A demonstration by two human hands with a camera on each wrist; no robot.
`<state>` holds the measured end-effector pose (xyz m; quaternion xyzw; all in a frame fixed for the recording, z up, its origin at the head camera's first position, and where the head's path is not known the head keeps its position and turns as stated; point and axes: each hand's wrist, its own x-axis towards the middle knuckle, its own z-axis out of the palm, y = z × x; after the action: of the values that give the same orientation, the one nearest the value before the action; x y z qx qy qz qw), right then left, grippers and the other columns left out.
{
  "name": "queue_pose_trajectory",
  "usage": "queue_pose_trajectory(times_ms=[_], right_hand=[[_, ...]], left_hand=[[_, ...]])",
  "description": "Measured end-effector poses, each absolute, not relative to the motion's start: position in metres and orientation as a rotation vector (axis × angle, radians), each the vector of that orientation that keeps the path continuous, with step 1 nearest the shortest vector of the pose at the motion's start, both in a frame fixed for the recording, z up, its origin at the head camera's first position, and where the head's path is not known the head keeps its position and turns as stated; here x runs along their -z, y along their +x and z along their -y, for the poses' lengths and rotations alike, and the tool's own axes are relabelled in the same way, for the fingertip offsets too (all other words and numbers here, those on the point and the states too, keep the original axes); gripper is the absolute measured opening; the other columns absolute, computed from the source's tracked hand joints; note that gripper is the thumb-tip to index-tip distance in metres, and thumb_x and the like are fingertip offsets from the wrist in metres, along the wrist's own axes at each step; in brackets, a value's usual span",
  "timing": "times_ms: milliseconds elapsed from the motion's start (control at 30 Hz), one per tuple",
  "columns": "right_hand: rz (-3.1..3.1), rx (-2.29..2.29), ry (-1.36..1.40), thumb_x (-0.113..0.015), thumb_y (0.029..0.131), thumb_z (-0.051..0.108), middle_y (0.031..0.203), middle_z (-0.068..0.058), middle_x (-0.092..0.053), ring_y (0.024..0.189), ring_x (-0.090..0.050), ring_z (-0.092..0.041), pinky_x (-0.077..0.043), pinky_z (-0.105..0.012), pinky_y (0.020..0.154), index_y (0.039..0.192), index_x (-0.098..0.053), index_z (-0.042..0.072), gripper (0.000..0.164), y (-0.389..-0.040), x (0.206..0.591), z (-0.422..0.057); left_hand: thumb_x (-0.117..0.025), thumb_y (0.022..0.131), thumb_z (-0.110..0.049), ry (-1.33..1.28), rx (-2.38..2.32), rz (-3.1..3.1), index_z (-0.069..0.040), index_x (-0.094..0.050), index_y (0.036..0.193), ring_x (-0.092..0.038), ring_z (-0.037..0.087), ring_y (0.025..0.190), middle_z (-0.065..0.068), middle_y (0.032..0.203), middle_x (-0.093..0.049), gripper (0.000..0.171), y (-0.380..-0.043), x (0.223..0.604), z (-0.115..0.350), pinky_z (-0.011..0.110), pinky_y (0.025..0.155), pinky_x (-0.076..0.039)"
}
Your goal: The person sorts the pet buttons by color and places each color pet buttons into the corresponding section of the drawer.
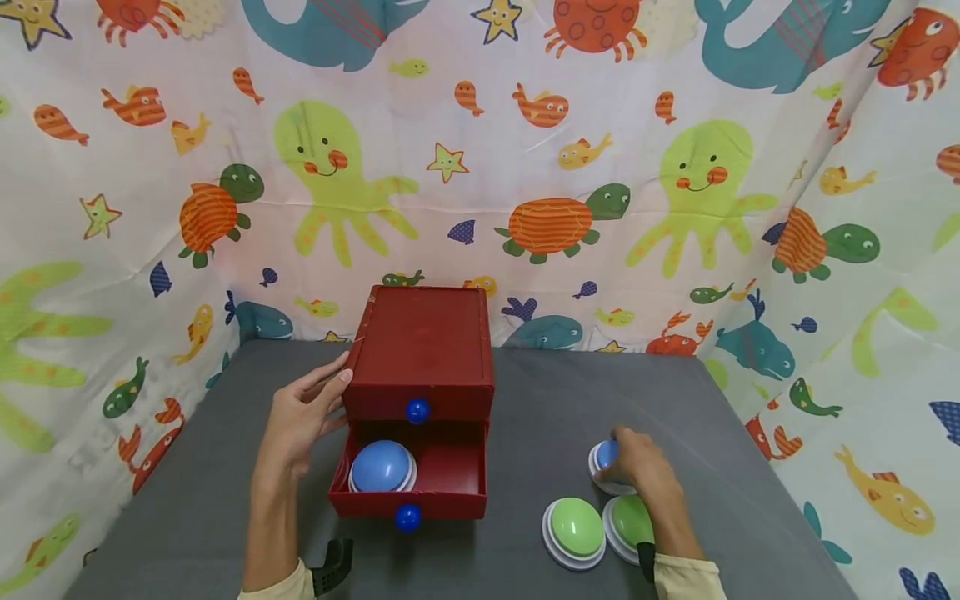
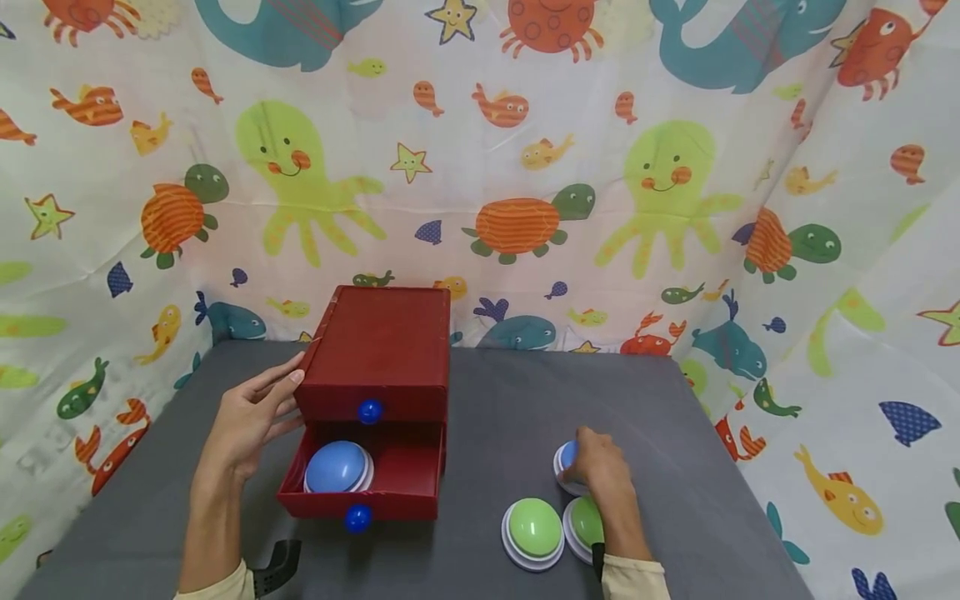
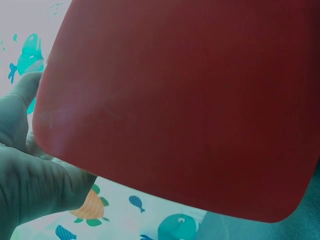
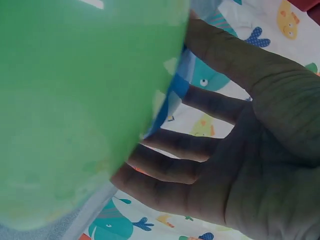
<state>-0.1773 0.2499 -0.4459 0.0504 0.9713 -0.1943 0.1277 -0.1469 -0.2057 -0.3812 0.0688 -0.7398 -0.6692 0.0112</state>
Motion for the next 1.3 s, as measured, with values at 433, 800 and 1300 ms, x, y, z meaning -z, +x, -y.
queue_pose_trajectory(times_ms=[433, 800, 1300], right_hand=[[-2.864, 0.606, 0.175, -0.091, 0.076, 0.019, 0.116, -0.030, -0.064, 0.100, -0.064, -0.043, -0.058, -0.057, 0.082, 0.129, -0.059, -0.008, 0.067, -0.176, 0.445, -0.249], [-2.978, 0.595, 0.085, -0.090, 0.077, 0.025, 0.122, -0.030, -0.060, 0.109, -0.058, -0.046, -0.058, -0.064, 0.087, 0.136, -0.057, -0.003, 0.073, -0.157, 0.405, -0.234], [-3.058, 0.555, 0.028, -0.089, 0.079, 0.030, 0.129, -0.033, -0.058, 0.110, -0.053, -0.052, -0.059, -0.065, 0.084, 0.143, -0.055, 0.001, 0.078, -0.126, 0.357, -0.209]], left_hand=[[-0.064, 0.101, -0.052, 0.222, 2.086, 2.308, -0.030, -0.046, 0.159, -0.056, 0.040, 0.143, 0.015, 0.165, -0.044, 0.064, -0.145, 0.381, 0.205, 0.051, 0.106, -0.053], [-0.064, 0.099, -0.054, 0.243, 2.087, 2.308, -0.031, -0.046, 0.159, -0.057, 0.038, 0.142, 0.012, 0.166, -0.044, 0.066, -0.144, 0.383, 0.205, 0.050, 0.106, -0.053], [-0.064, 0.100, -0.054, 0.240, 2.071, 2.312, -0.030, -0.046, 0.159, -0.056, 0.038, 0.143, 0.013, 0.166, -0.044, 0.066, -0.143, 0.382, 0.204, 0.051, 0.106, -0.053]])
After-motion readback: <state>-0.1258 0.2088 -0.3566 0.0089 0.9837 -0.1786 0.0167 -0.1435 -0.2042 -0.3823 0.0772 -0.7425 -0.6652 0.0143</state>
